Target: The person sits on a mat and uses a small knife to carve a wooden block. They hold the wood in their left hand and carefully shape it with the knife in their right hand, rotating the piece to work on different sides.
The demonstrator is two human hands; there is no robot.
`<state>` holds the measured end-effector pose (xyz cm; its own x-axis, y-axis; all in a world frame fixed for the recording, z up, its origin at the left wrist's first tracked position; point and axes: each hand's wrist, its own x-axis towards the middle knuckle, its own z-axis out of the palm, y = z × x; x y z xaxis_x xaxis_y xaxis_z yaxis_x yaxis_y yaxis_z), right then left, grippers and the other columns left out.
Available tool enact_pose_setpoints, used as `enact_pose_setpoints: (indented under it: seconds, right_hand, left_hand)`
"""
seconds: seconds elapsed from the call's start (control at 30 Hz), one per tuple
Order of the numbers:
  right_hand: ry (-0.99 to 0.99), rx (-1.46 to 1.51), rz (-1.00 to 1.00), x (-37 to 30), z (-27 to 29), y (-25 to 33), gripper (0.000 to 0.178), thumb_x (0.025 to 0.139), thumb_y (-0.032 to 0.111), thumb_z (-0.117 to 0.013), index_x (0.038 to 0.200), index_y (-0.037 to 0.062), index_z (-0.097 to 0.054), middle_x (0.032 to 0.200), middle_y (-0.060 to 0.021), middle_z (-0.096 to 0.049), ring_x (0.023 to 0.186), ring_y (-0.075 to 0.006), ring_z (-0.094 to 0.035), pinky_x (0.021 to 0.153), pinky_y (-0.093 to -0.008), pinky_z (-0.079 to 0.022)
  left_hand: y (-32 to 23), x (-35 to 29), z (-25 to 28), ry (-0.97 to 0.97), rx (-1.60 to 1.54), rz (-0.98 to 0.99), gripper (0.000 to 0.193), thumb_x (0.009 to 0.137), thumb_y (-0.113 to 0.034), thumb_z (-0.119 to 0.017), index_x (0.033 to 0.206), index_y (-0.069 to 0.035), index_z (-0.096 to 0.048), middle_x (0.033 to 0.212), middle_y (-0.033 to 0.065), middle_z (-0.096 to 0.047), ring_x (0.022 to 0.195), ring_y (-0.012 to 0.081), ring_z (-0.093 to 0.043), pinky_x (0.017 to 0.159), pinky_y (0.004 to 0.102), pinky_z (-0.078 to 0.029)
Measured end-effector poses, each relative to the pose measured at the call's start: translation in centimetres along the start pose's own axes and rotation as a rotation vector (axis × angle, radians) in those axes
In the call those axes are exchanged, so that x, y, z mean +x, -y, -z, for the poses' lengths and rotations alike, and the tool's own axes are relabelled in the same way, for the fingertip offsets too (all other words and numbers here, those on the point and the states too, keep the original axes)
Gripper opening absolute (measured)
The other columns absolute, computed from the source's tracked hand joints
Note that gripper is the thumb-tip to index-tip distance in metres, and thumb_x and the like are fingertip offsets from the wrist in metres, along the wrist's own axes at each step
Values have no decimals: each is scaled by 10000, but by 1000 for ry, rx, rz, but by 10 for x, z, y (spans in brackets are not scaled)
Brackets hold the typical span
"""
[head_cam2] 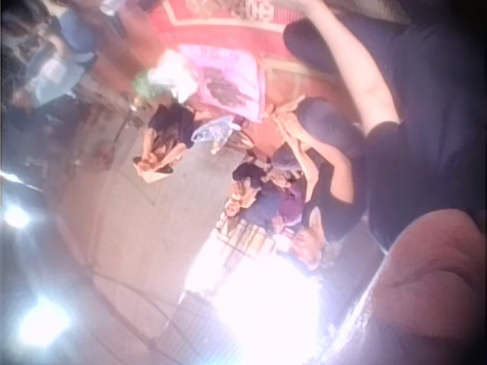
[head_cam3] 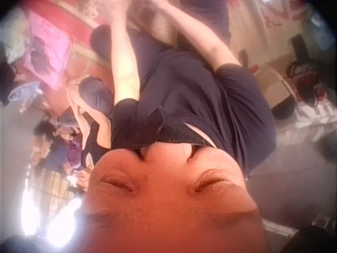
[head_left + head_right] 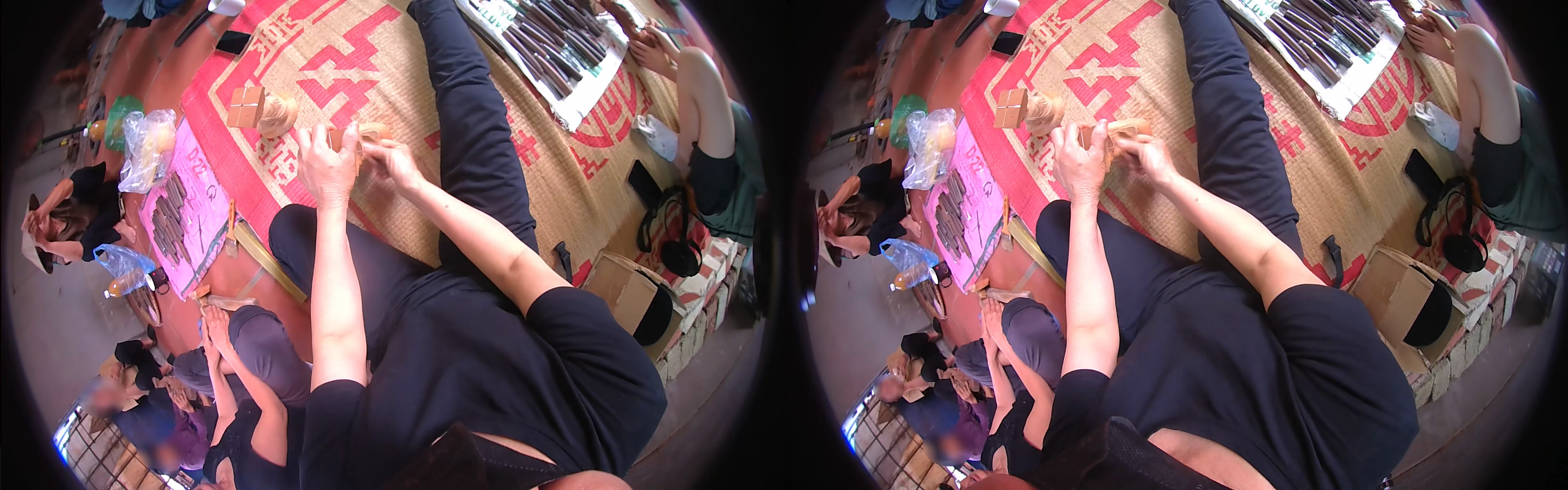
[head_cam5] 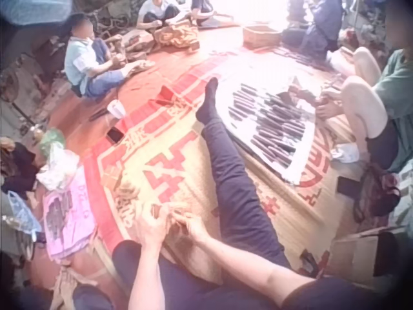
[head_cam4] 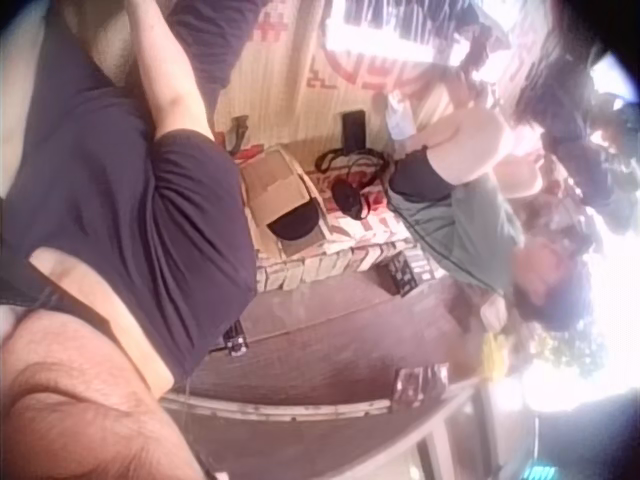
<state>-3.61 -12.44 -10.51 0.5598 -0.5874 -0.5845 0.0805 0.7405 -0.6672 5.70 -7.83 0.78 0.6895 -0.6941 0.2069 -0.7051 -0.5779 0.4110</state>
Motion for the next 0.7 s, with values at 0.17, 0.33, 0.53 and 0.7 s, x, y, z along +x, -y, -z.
enact_pose_setpoints:
  seconds: [0.17, 0.33, 0.53, 0.7]
  right_hand:
    - [-17, -15, 1, 3, 4, 6, 231, 866, 247, -677, 739, 84, -575, 606, 4, -545, 497, -86, -484, 442, -243, -397]
    - [76, -106, 31, -7, -5, 5, 278, 849, 323, -693, 733, 75, -643, 597, -4, -561, 481, -91, -495, 420, -260, -387]
    - [22, -161, -34, 3, 7, 28, 259, 847, 253, -684, 670, 71, -630, 551, 11, -519, 453, -92, -465, 429, -246, -373]
    - [97, -171, 7, 6, -4, 22, 186, 846, 214, -681, 812, 35, -717, 577, -12, -560, 461, -91, -466, 435, -250, -354]
  left_hand:
    - [6, -1, -2, -11, 11, 5, 401, 816, -477, -688, 910, -92, -632, 944, 103, -547, 847, 319, -621, 700, 453, -497]
    - [0, 1, -2, -28, -1, -9, 387, 812, -461, -695, 909, -91, -632, 928, 105, -551, 833, 328, -622, 696, 453, -496]
    - [2, 3, -2, -49, -1, -32, 376, 824, -461, -683, 912, -98, -638, 929, 106, -553, 823, 335, -623, 696, 454, -493]
    - [-1, 1, -2, -26, 14, -12, 398, 789, -449, -717, 905, -82, -616, 929, 115, -551, 830, 329, -622, 683, 451, -502]
